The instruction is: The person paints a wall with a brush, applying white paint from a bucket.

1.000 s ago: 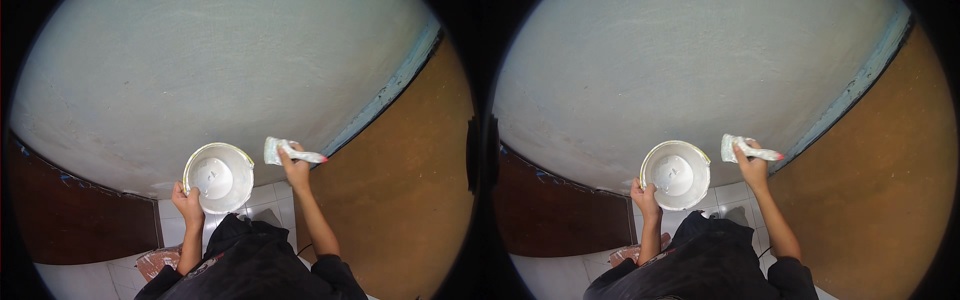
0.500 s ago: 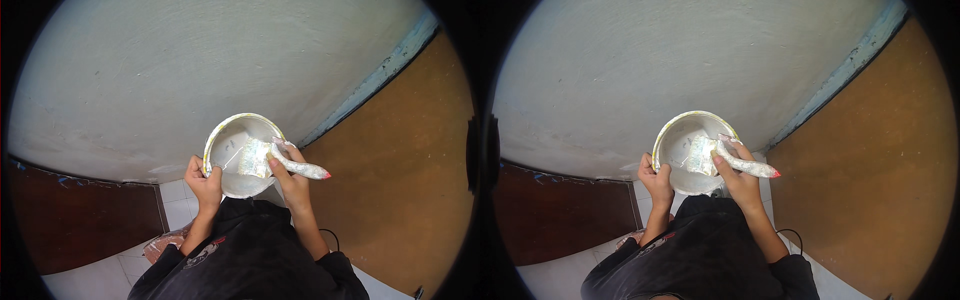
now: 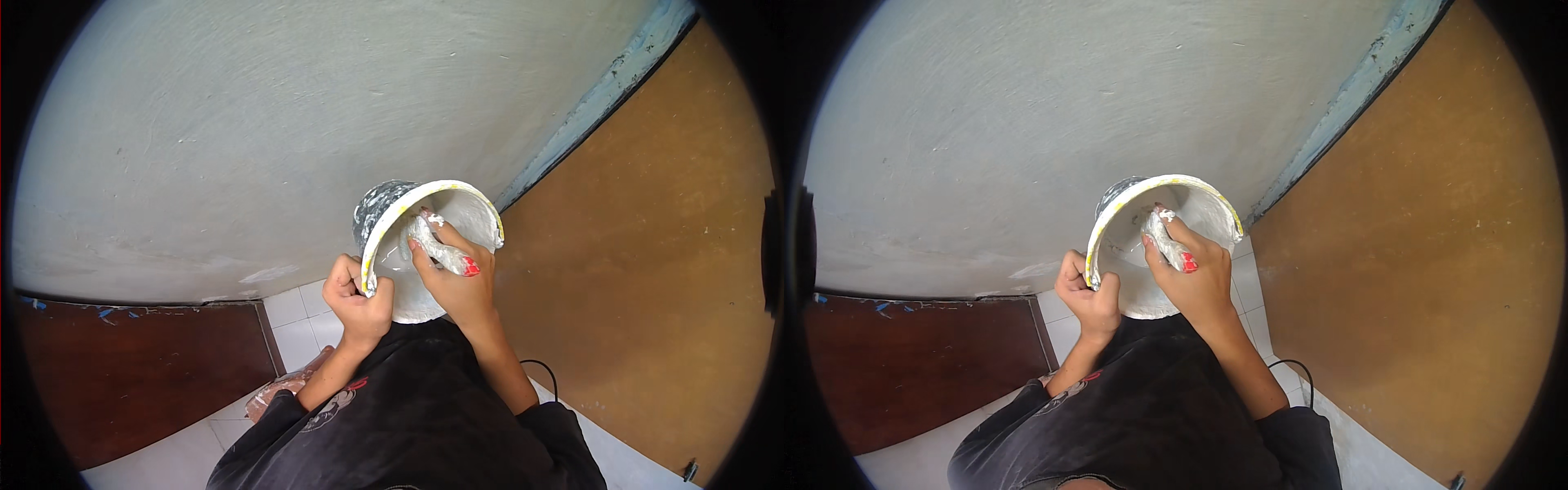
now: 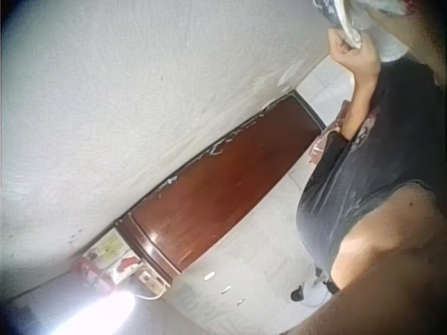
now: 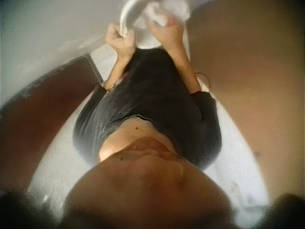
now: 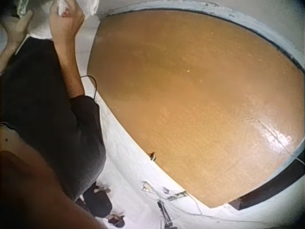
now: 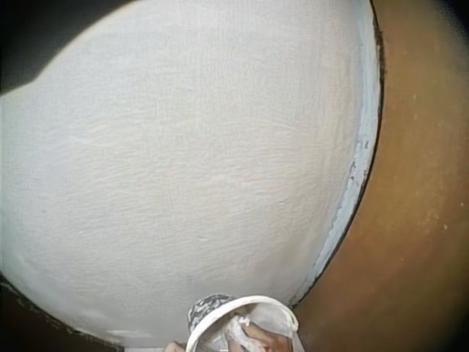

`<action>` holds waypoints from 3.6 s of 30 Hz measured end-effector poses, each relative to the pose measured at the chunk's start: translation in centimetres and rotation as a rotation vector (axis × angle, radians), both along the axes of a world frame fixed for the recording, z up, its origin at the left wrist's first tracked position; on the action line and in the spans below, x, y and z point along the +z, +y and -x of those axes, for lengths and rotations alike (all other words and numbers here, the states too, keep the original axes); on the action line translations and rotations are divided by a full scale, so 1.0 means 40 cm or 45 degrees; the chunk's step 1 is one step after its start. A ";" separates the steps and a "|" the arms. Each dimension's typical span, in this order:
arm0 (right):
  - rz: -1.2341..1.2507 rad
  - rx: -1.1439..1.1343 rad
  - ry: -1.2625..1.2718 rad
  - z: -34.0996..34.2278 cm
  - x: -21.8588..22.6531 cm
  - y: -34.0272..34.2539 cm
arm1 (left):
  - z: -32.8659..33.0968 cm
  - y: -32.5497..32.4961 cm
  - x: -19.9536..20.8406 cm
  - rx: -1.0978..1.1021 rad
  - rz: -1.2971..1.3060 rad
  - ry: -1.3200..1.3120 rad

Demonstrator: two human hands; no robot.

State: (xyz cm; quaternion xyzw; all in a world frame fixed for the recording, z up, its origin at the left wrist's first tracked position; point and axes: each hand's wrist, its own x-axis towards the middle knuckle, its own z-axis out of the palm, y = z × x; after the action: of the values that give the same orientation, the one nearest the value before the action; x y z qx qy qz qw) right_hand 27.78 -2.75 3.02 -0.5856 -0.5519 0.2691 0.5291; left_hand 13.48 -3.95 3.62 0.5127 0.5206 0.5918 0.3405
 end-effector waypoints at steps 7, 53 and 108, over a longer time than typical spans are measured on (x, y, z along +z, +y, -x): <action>0.105 -0.107 0.007 -0.071 -0.043 -0.005 | -0.080 0.001 -0.020 -0.016 -0.066 0.121; 0.782 0.279 -0.414 -0.427 -0.054 0.012 | -0.308 -0.010 -0.100 0.187 0.140 0.122; -0.468 -0.423 1.426 -0.595 -0.313 0.468 | -0.188 0.040 -0.098 0.037 0.194 0.046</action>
State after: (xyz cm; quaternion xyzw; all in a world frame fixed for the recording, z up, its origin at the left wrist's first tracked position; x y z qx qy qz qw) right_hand 51.57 15.95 -9.51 -0.3326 -0.1289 0.3504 0.8661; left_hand 20.99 -2.35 -0.31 0.4883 0.5774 0.5460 0.3606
